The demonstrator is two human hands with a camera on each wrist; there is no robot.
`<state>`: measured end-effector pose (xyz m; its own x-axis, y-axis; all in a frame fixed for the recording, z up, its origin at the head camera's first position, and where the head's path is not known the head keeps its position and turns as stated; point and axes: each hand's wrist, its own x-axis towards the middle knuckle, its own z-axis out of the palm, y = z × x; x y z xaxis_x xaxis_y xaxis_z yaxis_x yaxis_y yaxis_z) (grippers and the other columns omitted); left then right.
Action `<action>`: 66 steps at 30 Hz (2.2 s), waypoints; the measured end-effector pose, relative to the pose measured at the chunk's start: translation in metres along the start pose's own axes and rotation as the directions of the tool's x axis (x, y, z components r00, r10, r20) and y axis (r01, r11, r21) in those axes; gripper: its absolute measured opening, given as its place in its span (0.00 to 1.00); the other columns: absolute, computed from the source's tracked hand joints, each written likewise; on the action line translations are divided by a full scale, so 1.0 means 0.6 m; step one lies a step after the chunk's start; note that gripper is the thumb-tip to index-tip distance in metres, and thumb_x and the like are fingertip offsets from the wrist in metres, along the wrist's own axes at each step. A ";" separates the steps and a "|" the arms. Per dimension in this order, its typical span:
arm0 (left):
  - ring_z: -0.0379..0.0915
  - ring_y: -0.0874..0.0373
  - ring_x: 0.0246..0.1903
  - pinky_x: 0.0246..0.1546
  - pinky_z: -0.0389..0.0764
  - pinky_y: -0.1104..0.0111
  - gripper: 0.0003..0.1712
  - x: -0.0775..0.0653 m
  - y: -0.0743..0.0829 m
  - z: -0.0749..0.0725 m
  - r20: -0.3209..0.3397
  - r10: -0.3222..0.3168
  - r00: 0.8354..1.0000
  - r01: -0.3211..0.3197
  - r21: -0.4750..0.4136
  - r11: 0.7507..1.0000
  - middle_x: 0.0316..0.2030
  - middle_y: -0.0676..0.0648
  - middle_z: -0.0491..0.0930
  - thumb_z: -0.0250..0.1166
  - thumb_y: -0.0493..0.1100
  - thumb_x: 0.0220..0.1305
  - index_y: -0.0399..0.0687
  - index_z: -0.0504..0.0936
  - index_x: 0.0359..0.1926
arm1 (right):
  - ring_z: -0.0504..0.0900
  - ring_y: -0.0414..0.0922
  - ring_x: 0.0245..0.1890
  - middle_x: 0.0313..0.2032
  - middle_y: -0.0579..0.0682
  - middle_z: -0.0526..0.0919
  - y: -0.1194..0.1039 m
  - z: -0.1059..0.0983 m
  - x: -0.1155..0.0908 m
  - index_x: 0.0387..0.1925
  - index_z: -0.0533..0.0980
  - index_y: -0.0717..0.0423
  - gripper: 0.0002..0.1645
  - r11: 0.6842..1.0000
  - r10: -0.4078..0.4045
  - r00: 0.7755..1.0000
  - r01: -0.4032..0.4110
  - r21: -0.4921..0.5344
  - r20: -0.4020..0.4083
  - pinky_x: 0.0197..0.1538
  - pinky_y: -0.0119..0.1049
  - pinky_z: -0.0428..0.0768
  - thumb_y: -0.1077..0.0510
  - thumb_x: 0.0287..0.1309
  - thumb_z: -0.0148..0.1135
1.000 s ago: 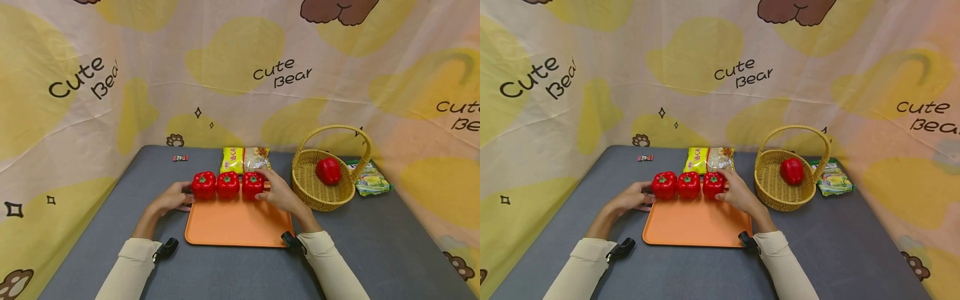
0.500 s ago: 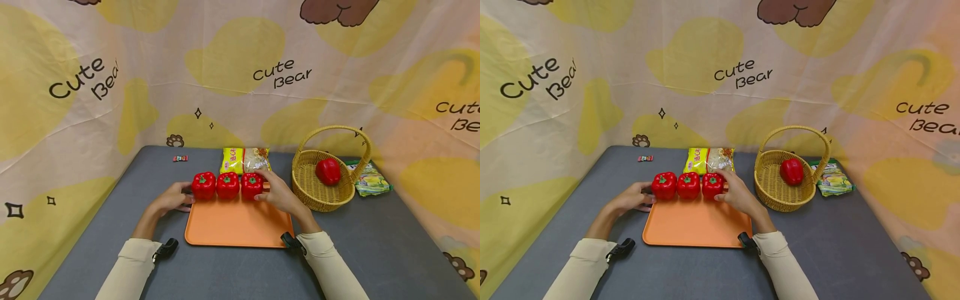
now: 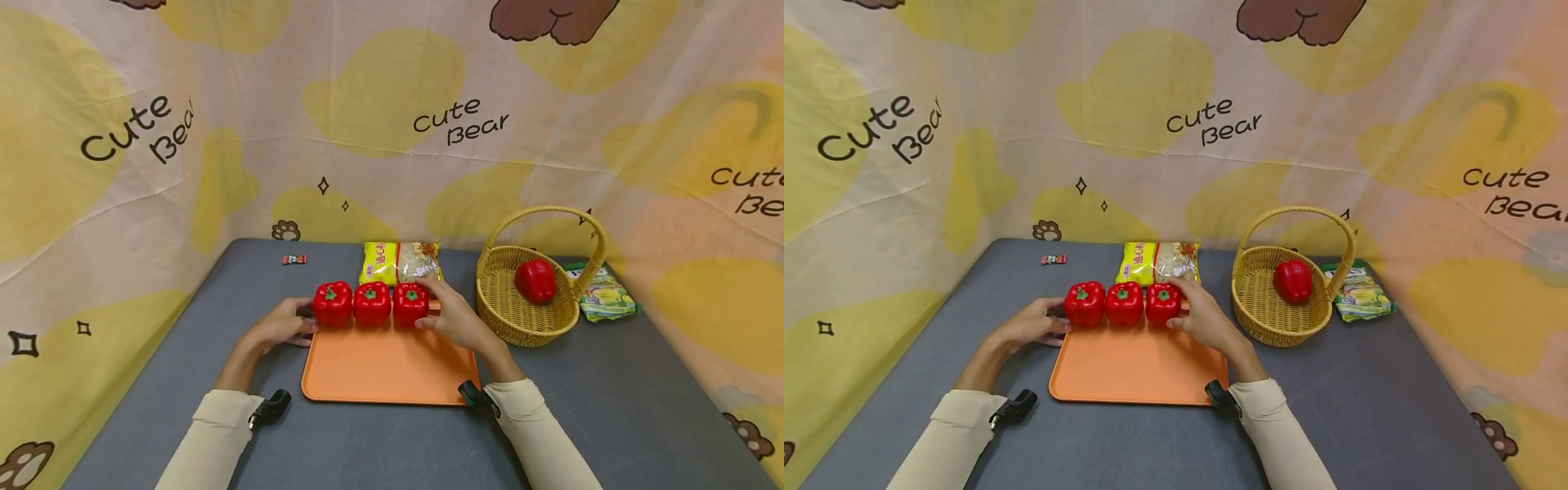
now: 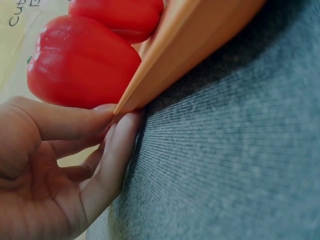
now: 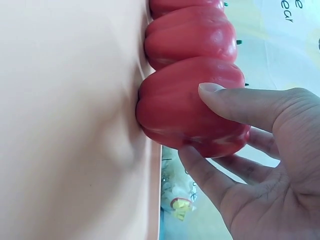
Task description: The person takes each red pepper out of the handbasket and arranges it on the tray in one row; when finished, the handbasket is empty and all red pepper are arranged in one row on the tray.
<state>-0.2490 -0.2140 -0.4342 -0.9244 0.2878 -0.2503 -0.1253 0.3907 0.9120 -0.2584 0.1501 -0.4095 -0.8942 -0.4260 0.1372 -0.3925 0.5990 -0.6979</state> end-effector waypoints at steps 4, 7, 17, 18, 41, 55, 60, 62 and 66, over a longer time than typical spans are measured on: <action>0.82 0.44 0.52 0.42 0.92 0.56 0.39 0.000 -0.001 -0.001 -0.001 0.001 1.000 -0.001 -0.005 1.000 0.61 0.26 0.76 0.59 0.30 0.69 0.22 0.57 0.77 | 0.58 0.62 0.81 0.79 0.64 0.62 -0.002 0.000 0.000 0.78 0.66 0.56 0.50 1.000 0.009 1.000 -0.009 -0.001 -0.002 0.78 0.64 0.64 0.65 0.56 0.78; 0.82 0.45 0.51 0.42 0.92 0.57 0.39 0.000 0.000 -0.001 -0.003 -0.001 1.000 0.001 -0.008 1.000 0.60 0.27 0.76 0.59 0.30 0.68 0.23 0.57 0.77 | 0.61 0.62 0.79 0.78 0.63 0.64 -0.002 0.000 0.000 0.78 0.66 0.56 0.50 1.000 0.009 1.000 -0.009 -0.006 -0.003 0.77 0.64 0.66 0.65 0.56 0.78; 0.82 0.47 0.50 0.42 0.92 0.57 0.38 0.002 -0.002 0.000 0.005 0.008 1.000 -0.007 -0.015 1.000 0.60 0.28 0.77 0.60 0.31 0.68 0.24 0.59 0.77 | 0.63 0.62 0.78 0.76 0.62 0.67 0.000 0.000 -0.001 0.78 0.65 0.58 0.50 1.000 -0.002 1.000 0.002 -0.017 -0.005 0.77 0.64 0.66 0.64 0.57 0.78; 0.82 0.47 0.50 0.42 0.92 0.57 0.38 0.002 -0.002 0.000 0.006 0.008 1.000 -0.008 -0.015 1.000 0.60 0.28 0.77 0.60 0.31 0.69 0.24 0.59 0.77 | 0.63 0.62 0.78 0.76 0.62 0.67 -0.001 0.000 -0.001 0.78 0.65 0.58 0.50 1.000 -0.002 1.000 0.002 -0.015 -0.005 0.77 0.64 0.66 0.64 0.57 0.78; 0.82 0.45 0.52 0.43 0.92 0.56 0.39 -0.004 0.003 0.002 0.001 0.000 1.000 0.000 -0.007 1.000 0.63 0.27 0.75 0.60 0.31 0.69 0.25 0.58 0.78 | 0.73 0.60 0.70 0.69 0.61 0.74 -0.003 -0.017 -0.007 0.76 0.68 0.60 0.50 0.999 -0.048 0.998 0.049 0.015 -0.031 0.69 0.60 0.77 0.64 0.54 0.80; 0.82 0.46 0.51 0.42 0.92 0.57 0.38 0.000 -0.001 0.001 0.004 0.005 1.000 -0.005 -0.013 1.000 0.62 0.28 0.75 0.60 0.31 0.69 0.25 0.60 0.77 | 0.78 0.63 0.64 0.63 0.64 0.76 -0.010 -0.072 -0.041 0.74 0.70 0.61 0.44 0.999 -0.037 0.992 0.040 0.021 -0.120 0.59 0.58 0.86 0.67 0.57 0.78; 0.82 0.45 0.51 0.42 0.92 0.57 0.38 0.000 0.000 0.001 0.003 0.001 1.000 -0.001 -0.019 1.000 0.62 0.27 0.74 0.60 0.31 0.69 0.24 0.60 0.77 | 0.81 0.62 0.62 0.62 0.63 0.78 0.000 -0.110 -0.058 0.72 0.72 0.61 0.41 0.999 -0.044 0.987 0.043 -0.012 -0.156 0.57 0.56 0.87 0.66 0.58 0.78; 0.82 0.46 0.51 0.42 0.92 0.57 0.38 0.000 0.000 0.001 0.001 -0.003 1.000 0.003 -0.019 1.000 0.62 0.28 0.75 0.60 0.31 0.69 0.24 0.59 0.77 | 0.81 0.63 0.62 0.63 0.63 0.78 0.007 -0.125 -0.064 0.72 0.72 0.62 0.41 0.999 -0.037 0.986 0.035 -0.013 -0.165 0.58 0.58 0.86 0.65 0.58 0.77; 0.83 0.47 0.50 0.41 0.92 0.57 0.39 0.000 -0.002 0.001 -0.002 -0.011 1.000 0.011 -0.020 1.000 0.61 0.29 0.76 0.61 0.32 0.69 0.25 0.59 0.78 | 0.80 0.63 0.63 0.64 0.65 0.76 0.024 -0.156 -0.077 0.72 0.72 0.63 0.40 1.000 -0.026 0.983 0.025 -0.012 -0.183 0.60 0.60 0.84 0.65 0.60 0.76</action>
<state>-0.2490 -0.2139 -0.4353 -0.9237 0.2815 -0.2598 -0.1429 0.3761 0.9155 -0.2429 0.2417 -0.3600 -0.9079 -0.3104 0.2818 -0.4169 0.5965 -0.6859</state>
